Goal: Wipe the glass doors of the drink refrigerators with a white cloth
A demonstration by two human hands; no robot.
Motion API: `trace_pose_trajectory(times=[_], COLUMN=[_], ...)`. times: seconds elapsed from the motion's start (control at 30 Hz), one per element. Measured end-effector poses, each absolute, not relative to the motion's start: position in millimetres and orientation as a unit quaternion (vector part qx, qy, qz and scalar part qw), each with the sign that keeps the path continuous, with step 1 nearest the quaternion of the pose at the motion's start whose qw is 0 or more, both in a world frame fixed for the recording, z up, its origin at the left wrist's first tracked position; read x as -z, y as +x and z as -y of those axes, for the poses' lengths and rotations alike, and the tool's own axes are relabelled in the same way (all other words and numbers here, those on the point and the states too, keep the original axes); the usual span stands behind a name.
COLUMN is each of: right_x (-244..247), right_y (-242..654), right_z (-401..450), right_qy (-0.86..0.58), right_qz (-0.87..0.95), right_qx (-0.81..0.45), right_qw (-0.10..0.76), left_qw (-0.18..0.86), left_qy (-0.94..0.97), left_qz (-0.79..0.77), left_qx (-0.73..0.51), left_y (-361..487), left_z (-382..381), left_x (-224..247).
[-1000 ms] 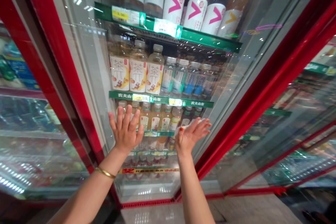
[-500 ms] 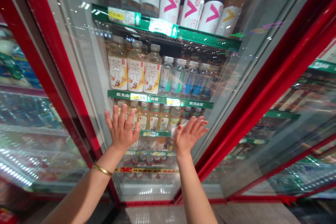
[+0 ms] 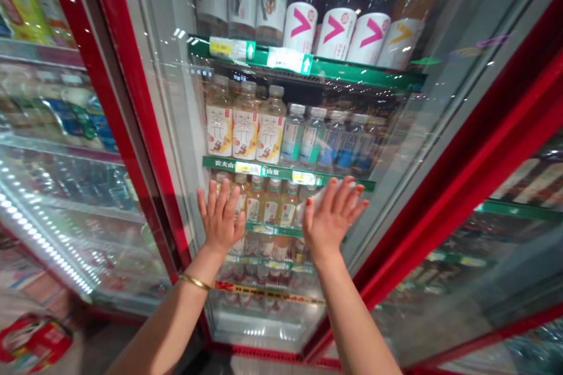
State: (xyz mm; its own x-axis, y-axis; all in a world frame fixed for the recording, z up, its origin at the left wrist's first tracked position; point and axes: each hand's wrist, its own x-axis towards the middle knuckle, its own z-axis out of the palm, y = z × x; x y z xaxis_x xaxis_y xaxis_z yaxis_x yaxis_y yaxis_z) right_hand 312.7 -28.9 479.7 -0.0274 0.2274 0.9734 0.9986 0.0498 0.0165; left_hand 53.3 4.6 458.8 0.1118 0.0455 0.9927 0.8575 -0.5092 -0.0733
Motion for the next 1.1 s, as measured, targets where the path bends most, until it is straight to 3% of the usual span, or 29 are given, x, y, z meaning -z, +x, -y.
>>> trace_pose_trajectory(times=[0.1, 0.23, 0.43, 0.5, 0.67, 0.73, 0.93, 1.1], right_x=[-476, -459, -560, -571, -513, -507, -559, -511], right_y=[262, 272, 260, 223, 192, 203, 163, 174], right_z=[30, 37, 12, 7, 13, 13, 1, 12], right_qy=[-0.356, -0.198, -0.271, -0.273, -0.14, -0.123, -0.198, -0.152], right_qz=[0.733, 0.816, 0.812, 0.842, 0.936, 0.943, 0.903, 0.921], right_qx=[0.461, 0.474, 0.422, 0.381, 0.321, 0.308, 0.334, 0.351], right_qw=[0.35, 0.266, 0.298, 0.268, 0.033, 0.03, 0.183, 0.067], left_qw=[0.329, 0.288, 0.267, 0.255, 0.245, 0.247, 0.22, 0.198], left_qy=[-0.635, -0.624, -0.595, -0.586, -0.559, -0.559, -0.563, -0.53], left_qz=[0.383, 0.489, 0.542, 0.554, 0.568, 0.565, 0.566, 0.558], left_qx=[0.585, 0.538, 0.53, 0.534, 0.552, 0.554, 0.561, 0.607], left_y=[52, 52, 68, 73, 75, 73, 66, 54], left_z=[0, 14, 20, 19, 30, 40, 58, 60], left_x=[-439, -368, -286, -278, -264, -256, -259, -288])
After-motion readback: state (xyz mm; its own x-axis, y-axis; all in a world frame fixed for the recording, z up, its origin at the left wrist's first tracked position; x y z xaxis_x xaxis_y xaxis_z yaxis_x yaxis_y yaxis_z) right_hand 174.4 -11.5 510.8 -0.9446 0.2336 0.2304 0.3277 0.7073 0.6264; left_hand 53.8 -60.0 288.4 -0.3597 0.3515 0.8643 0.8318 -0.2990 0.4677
